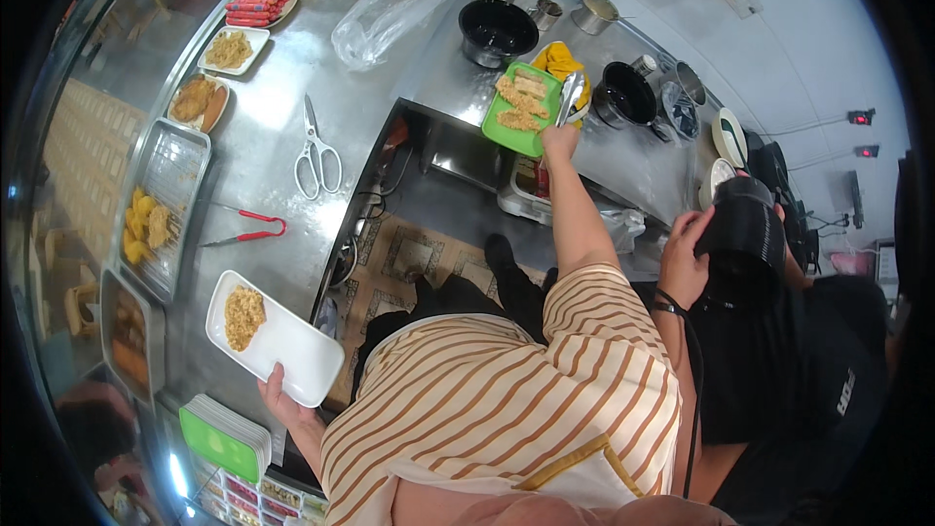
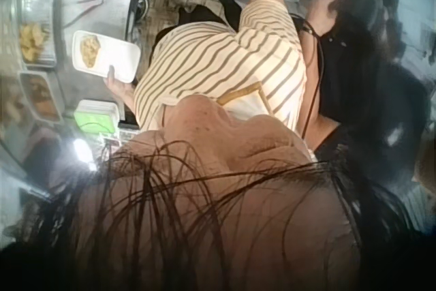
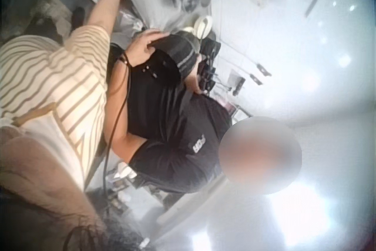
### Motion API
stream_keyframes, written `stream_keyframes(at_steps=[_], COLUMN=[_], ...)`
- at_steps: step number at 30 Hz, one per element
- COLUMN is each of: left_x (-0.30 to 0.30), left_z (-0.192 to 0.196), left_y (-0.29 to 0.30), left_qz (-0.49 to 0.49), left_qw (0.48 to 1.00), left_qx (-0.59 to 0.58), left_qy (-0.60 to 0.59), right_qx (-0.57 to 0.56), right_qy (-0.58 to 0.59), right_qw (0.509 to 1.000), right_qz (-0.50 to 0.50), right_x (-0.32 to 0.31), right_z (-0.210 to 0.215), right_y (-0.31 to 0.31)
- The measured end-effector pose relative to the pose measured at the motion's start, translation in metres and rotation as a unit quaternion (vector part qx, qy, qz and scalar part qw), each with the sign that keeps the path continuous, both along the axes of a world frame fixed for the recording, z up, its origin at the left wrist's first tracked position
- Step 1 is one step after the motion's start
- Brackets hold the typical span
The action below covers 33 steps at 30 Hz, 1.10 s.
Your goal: The person uses tongs to transfer various food items, including fried snacks, sausages, and clams, from a refrigerated display case into a white styrofoam container. They handle the items one by one, arranging them in the container while standing at a food preparation counter.
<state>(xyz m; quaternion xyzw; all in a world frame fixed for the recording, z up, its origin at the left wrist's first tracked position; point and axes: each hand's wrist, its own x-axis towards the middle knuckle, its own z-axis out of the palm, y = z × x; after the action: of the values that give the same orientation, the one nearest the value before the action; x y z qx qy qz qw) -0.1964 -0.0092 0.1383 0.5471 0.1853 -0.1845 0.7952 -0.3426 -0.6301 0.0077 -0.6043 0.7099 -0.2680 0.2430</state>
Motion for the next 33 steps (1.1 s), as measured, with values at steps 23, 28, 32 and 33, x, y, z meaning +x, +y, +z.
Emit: stream_keyframes(at_steps=[23,28,32,33], left_x=[-0.13,-0.223,-0.305,-0.324], left_z=[-0.016,-0.003,-0.024,-0.028], left_y=[0.14,0.224,0.284,0.298], left_qz=[0.232,0.354,0.393,0.402], left_qw=[0.971,0.931,0.911,0.908], left_qx=[-0.058,-0.085,-0.128,-0.117], left_qy=[0.013,0.009,-0.008,-0.015], right_qx=[0.038,-0.127,-0.117,-0.107], right_qy=[-0.087,-0.102,-0.111,-0.126], right_qw=[0.752,0.314,0.235,0.233], right_qz=[0.652,0.935,0.959,0.958], right_x=[0.098,0.066,0.031,0.019], right_z=[0.071,0.117,0.119,0.119], right_y=[0.35,0.6,0.685,0.703])
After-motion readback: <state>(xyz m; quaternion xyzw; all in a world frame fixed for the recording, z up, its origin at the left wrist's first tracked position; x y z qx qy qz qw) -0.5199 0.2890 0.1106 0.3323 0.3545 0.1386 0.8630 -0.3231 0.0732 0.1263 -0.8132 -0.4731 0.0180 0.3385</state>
